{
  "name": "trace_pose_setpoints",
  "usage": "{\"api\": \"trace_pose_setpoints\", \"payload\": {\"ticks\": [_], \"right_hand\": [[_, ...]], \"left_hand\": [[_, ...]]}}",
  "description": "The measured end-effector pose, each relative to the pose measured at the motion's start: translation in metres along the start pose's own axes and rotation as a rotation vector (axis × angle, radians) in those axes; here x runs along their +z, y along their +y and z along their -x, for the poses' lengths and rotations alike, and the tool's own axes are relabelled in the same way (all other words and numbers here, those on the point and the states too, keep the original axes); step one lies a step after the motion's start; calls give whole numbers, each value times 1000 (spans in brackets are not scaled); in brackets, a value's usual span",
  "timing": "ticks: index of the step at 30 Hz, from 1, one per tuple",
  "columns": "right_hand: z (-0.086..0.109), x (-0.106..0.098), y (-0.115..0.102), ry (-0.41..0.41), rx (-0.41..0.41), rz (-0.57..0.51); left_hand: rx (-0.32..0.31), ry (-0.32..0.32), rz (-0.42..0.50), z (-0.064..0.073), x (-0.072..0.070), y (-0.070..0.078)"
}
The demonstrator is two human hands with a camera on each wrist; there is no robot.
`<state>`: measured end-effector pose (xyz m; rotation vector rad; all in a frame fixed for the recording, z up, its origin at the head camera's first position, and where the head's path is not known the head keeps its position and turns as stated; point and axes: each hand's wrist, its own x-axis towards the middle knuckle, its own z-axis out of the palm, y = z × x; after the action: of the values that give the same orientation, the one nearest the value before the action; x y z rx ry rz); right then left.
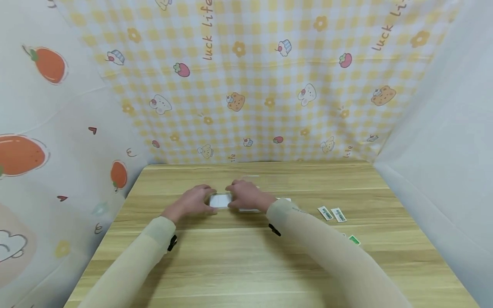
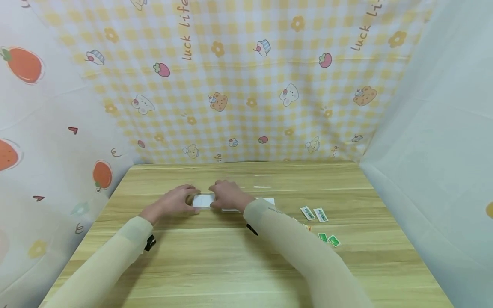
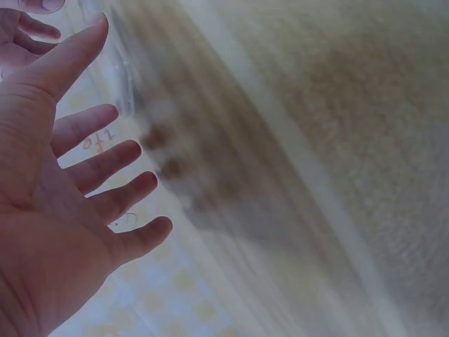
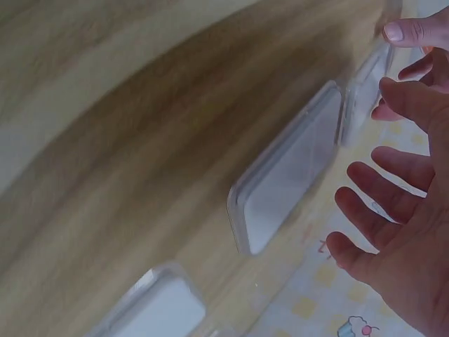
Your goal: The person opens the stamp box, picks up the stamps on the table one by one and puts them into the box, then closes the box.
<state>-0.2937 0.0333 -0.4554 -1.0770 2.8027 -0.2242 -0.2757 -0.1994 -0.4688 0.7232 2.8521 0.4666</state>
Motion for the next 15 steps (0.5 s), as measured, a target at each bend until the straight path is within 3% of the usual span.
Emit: {"api": "trace_pose_setpoints", "payload": {"ticks": [8,15], "right_hand": [[-8,14,-2,13,47,5],[-10,17,-1,15,45,-28]], "left_hand": [[4,10,73,-2,6,-11],[9,23,68,-4,9,-13]]}}
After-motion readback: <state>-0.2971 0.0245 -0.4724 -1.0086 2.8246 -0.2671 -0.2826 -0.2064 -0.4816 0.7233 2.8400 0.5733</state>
